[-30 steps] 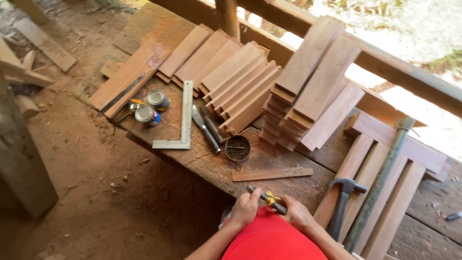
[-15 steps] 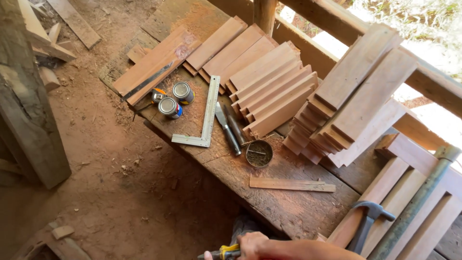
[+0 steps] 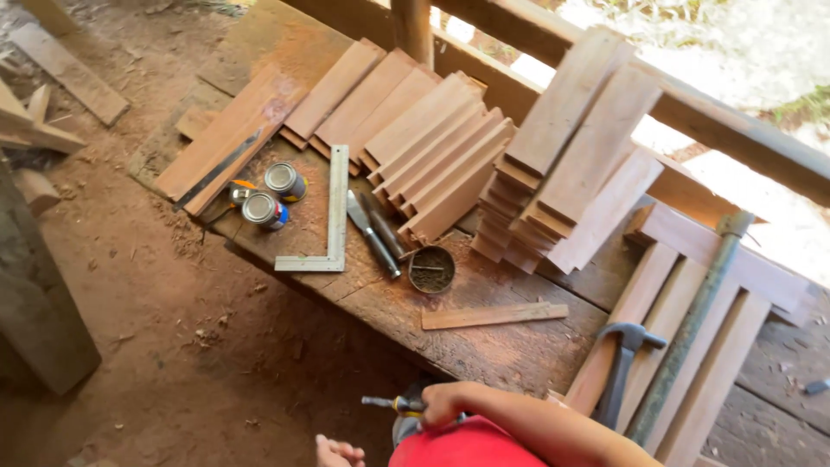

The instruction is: The person assembles a wooden frame on a workbench, positioning a horizontal rail against the vertical slats and driving nails with a hammer. They use a try square to check alignment, pick up nails, and use pliers to pull or adjust nails before resuming hammering.

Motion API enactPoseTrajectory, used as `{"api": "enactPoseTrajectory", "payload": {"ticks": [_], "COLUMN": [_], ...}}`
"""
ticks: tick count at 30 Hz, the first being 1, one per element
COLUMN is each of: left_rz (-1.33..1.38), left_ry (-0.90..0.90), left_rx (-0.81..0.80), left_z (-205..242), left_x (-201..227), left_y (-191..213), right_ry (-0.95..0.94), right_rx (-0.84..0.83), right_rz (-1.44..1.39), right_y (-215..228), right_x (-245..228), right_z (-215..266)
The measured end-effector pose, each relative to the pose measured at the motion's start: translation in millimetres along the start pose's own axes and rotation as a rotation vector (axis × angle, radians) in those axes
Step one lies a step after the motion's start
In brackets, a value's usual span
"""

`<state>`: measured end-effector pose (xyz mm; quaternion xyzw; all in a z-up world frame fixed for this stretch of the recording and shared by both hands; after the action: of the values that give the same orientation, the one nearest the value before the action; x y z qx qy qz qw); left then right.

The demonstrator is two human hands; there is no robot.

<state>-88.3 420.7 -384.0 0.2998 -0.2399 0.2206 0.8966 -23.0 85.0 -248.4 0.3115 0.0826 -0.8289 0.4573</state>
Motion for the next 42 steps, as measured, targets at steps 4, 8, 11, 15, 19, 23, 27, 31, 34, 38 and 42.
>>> {"api": "enactPoseTrajectory", "payload": {"ticks": [4, 8, 11, 15, 19, 23, 27, 31, 34, 38, 42], "left_rz": [-0.031, -0.006, -0.155, -0.469, -0.585, -0.698, -0.75, -0.792, -0.751, -0.816, -0.858], "left_ry": [-0.161, -0.169, -0.239, -0.511, -0.566, -0.581, -0.751, -1.152, -1.139, -1.073, -0.94], "left_rx": [0.063, -0.172, -0.336, -0.515, -0.731, -0.907, -1.176, -1.305, -1.423, -1.515, -1.466], "left_z": [74, 125, 177, 180, 163, 220, 331, 443, 482, 537, 581], "left_x": [113, 167, 197, 182, 139, 129, 150, 162, 133, 106, 92], "left_y": [-18, -56, -80, -110, -164, -214, -266, -325, -384, -457, -507], "right_ry": [0.029, -0.058, -0.023, -0.11, -0.196, -0.139, -0.329, -0.707, -0.837, -0.907, -0.788], "right_rx": [-0.013, -0.024, 0.281, 1.035, 1.423, 1.476, 1.738, 1.714, 1.532, 1.469, 1.791], "right_rz": [-0.081, -0.359, -0.48, -0.535, -0.254, -0.063, 0.158, 0.226, 0.144, -0.067, -0.166], "right_y": [8, 23, 32, 49, 67, 75, 65, -8, -56, -92, -113], "right_x": [1, 16, 50, 114, 166, 149, 136, 214, 260, 293, 306], "right_z": [14, 51, 69, 83, 85, 128, 215, 233, 210, 171, 156]}}
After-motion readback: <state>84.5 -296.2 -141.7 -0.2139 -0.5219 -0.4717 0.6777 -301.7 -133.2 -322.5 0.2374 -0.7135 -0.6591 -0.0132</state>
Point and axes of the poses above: each hand's wrist, its own z-axis away from the middle knuckle, its own y-axis out of the back of the hand, x = y × z, the point moved 6 cm from there along -z, towards the middle knuckle, and after that the axes turned 10 degrees about x, right-handed, at the moved point
